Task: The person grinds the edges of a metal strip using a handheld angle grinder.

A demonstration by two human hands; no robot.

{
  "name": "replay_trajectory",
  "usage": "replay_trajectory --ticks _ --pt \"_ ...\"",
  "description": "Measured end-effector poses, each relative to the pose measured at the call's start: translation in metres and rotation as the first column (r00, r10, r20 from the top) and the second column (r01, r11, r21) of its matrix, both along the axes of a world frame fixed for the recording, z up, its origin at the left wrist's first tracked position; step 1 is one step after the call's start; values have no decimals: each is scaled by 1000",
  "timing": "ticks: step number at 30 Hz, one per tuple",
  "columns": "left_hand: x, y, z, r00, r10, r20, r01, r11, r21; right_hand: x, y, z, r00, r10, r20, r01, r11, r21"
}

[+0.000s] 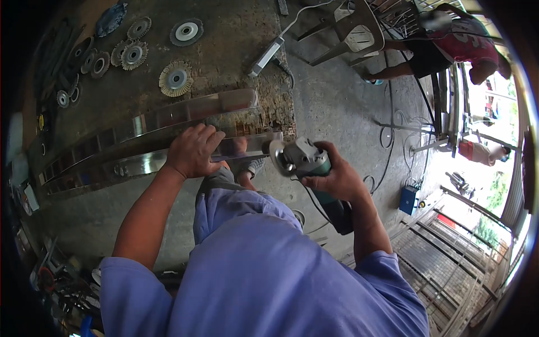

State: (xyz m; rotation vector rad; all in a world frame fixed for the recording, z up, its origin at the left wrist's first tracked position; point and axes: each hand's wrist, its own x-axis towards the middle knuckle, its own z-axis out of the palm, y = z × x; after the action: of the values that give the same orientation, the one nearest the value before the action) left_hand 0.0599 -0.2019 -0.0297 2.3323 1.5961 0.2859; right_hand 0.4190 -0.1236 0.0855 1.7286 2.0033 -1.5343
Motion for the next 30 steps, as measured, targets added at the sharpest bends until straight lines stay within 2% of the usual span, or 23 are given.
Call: replay_trajectory --ticks 3,6,13,16,19,23,26,30 --pt "0 1 2 1000 3 1 -3 1000 -15 3 -6 -3 1000 -1 9 1 1000 5" --pt "2 0 1 1000 8 -3 -8 1000 -9 -10 10 5 996 -28 88 29 1000 -11" --pt "1 0 1 1000 -4 10 4 999 41 4 -5 -3 999 51 16 -52 998 28" --pt "2 0 -1 1000 -3 -4 3 999 43 -6 9 6 997 -20 69 23 999 -36" --pt "2 1 2 1000 -4 -15 4 1000 9 -8 17 4 998 -33 57 34 999 -29" --pt "1 1 3 1000 -11 0 11 1000 -1 8 -3 -5 997 64 34 -64 998 8" --pt "2 2 4 1000 -15 -15 15 1000 -20 1 7 -4 999 -23 28 24 999 -33" --pt "2 3 8 999 -18 -26 18 1000 -22 -2 12 0 998 -18 53 21 999 -45"
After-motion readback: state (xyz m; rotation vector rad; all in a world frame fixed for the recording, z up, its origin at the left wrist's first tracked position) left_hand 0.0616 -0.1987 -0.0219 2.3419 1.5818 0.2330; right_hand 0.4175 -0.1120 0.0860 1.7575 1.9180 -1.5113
